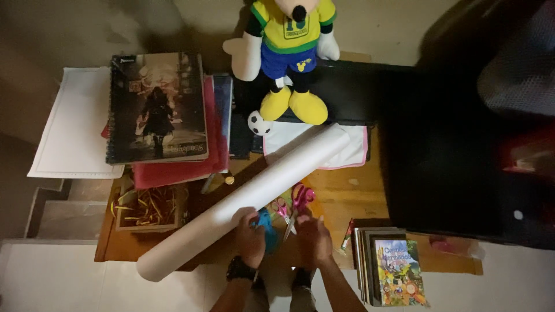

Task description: The person wipes a pair of pink scissors, a green ruler, a green set square, and a yellow set square with a blue cloth, then places each item into a pink mesh basket. The person also wipes a small potted plant and the surface of a black box with the same cloth.

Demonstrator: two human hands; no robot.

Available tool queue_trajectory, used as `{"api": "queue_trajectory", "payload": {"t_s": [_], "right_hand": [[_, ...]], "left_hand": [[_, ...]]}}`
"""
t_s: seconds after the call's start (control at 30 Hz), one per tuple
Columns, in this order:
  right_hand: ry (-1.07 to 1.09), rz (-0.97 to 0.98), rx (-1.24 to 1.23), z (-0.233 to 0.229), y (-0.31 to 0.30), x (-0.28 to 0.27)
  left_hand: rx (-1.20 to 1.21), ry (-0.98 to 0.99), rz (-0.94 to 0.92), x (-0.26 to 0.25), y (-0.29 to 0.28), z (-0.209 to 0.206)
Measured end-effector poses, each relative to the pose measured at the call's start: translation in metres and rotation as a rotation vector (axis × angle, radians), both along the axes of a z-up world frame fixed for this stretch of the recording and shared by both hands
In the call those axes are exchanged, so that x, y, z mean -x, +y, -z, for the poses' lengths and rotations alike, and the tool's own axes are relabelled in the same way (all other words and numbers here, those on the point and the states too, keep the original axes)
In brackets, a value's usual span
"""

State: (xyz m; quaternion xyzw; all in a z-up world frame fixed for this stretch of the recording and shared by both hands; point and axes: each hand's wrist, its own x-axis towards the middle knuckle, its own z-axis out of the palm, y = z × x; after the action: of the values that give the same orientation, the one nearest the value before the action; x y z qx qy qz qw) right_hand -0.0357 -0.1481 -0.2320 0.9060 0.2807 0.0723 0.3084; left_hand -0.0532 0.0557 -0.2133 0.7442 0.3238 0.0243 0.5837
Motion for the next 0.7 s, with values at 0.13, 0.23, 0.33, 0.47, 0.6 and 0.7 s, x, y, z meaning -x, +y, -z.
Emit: {"api": "queue_trajectory", "payload": {"t_s": [0.13, 0.23, 0.33, 0.47, 0.6, 0.7], "right_hand": [[0.529, 0.515, -0.845, -0.089, 0.003, -0.017], [0.676, 0.956, -1.659, 0.007, -0.021, -0.028], [0.618, 1.028, -1.586, 0.071, -0.031, -0.034], [0.600, 1.071, -1.381, 0.042, -0.011, -0.036], [0.603, 1.101, -1.208, -0.002, 0.003, -0.038], [0.603, 1.157, -1.178, -0.005, 0.014, -0.042]], "left_hand": [[0.100, -0.180, 0.042, -0.026, -0.023, 0.034], [-0.110, 0.029, 0.076, -0.038, -0.031, 0.031], [-0.152, 0.043, 0.090, -0.043, -0.043, 0.045], [-0.029, 0.126, 0.107, -0.035, -0.064, 0.124], [-0.183, 0.348, 0.291, -0.039, -0.043, 0.118], [-0.499, 0.431, 0.264, -0.035, -0.056, 0.098]]}}
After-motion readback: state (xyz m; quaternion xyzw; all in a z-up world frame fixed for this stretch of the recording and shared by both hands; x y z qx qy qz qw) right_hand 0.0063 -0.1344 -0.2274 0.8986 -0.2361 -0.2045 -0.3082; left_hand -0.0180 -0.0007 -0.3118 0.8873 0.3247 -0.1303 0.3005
